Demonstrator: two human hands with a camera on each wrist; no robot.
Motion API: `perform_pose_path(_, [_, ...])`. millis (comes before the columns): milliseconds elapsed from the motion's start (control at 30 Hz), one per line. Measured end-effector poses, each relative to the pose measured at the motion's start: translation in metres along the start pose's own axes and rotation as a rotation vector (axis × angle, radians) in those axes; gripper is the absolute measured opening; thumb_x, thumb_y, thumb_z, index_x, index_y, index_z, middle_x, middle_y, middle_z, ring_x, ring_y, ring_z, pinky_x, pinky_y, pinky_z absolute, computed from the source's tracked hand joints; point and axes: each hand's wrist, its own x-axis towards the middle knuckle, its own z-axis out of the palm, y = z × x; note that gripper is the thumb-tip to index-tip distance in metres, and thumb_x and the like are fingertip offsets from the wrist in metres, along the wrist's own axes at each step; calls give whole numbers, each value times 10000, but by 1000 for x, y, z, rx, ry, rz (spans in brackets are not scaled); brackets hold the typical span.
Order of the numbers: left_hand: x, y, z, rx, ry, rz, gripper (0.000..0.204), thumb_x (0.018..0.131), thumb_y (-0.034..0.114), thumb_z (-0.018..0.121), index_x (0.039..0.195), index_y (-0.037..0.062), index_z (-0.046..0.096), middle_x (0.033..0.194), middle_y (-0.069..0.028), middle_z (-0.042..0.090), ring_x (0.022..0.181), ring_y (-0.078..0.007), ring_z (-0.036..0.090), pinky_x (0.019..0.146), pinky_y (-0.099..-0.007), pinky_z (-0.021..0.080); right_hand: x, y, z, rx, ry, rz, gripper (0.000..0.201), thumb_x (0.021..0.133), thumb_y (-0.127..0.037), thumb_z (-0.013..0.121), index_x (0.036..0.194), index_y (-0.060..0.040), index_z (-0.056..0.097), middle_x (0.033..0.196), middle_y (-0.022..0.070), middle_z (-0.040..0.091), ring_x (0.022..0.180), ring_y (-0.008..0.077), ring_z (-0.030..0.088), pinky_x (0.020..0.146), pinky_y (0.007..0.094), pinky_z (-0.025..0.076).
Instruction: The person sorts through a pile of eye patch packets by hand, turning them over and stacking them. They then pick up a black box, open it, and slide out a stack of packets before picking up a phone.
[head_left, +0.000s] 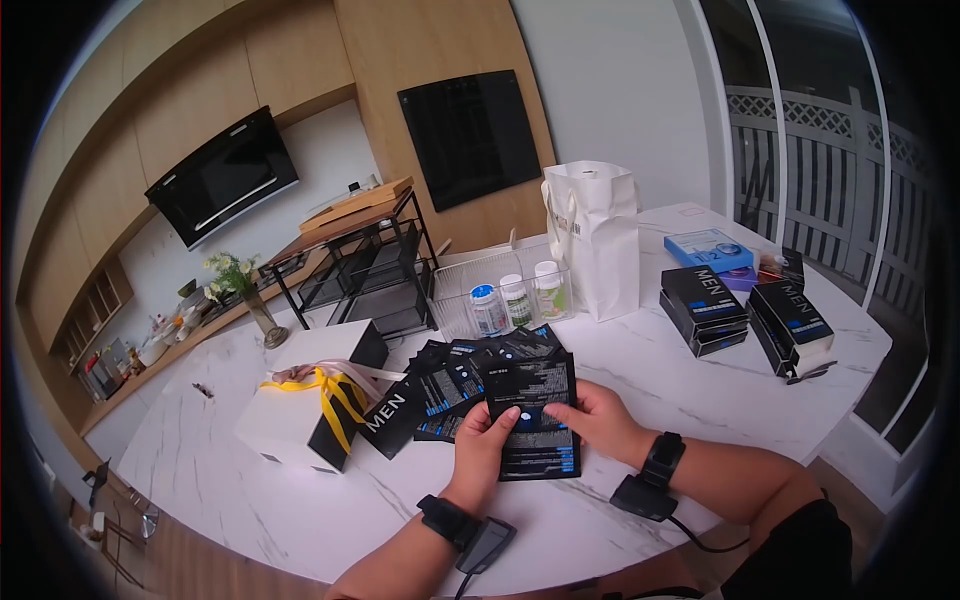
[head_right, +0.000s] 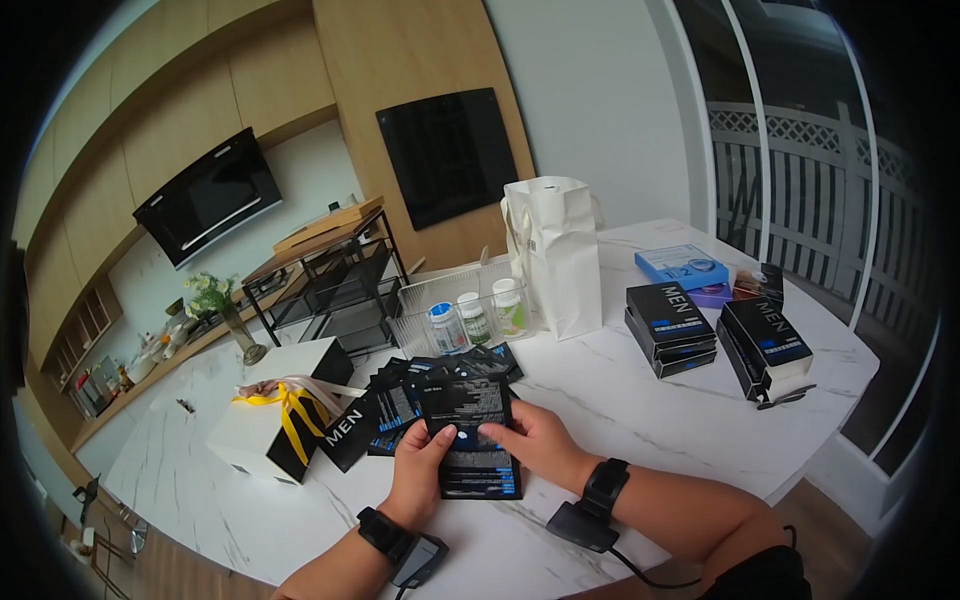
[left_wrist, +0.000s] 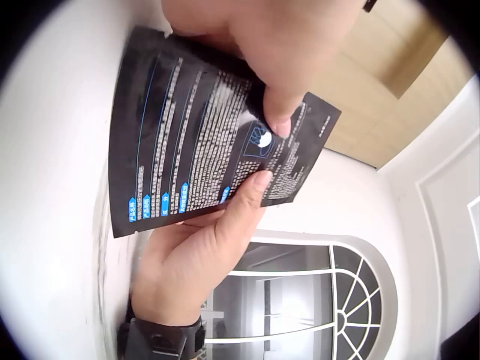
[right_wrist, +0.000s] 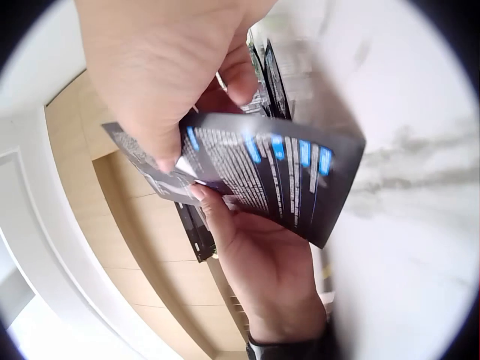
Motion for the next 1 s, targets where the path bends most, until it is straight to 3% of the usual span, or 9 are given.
perform_pose_path(233, [-3,1,10,-48,-27,-11,163,847,82,571,998,24,552,922,-23,613,810,-71,560,756,-217,451,11,17,-8,4,81,-144,185,871,-113,542,1016,1,526,930,26,590,831,61,543,729,216,457])
perform_pose_path(333, [-1,-5,2,59,-65,-94,170,848,85,570,1006,26,547,931,-21,612,817,-71,559,758,-218,450,10,15,-6,78,76,-145,190,873,-116,539,1022,0,518,955,30,585,851,67,542,743,221,456])
perform_pose_path(500, [-2,0,3,8,-20,-51,160,858,78,543,1013,38,549,965,-29,611,854,-87,563,788,-239,448,4,12,0,177,-55,-21,226,875,-132,540,1058,-1,517,975,31,586,866,68,539,761,215,450])
perform_pose_path(733, [-2,-2,4,-6,-41,10,158,848,74,562,1001,34,558,955,-26,614,846,-77,558,784,-230,442,4,18,-5,-34,-24,-11,224,887,-118,516,1081,-6,524,997,17,587,886,65,529,779,227,446])
perform_pose_path(800, [-1,-3,1,5,-12,14,167,846,78,573,1005,27,560,944,-21,614,839,-68,552,776,-217,439,0,17,-2,-100,-110,-69,223,877,-141,538,1052,-2,545,944,17,600,836,56,522,751,220,441])
perform_pose_path(1000, [-2,-2,4,6,-77,17,181,844,77,566,1022,41,559,983,-29,611,875,-84,554,806,-242,434,6,20,-7,-61,-19,-43,224,879,-123,530,1068,-3,533,979,19,590,866,60,522,773,227,438])
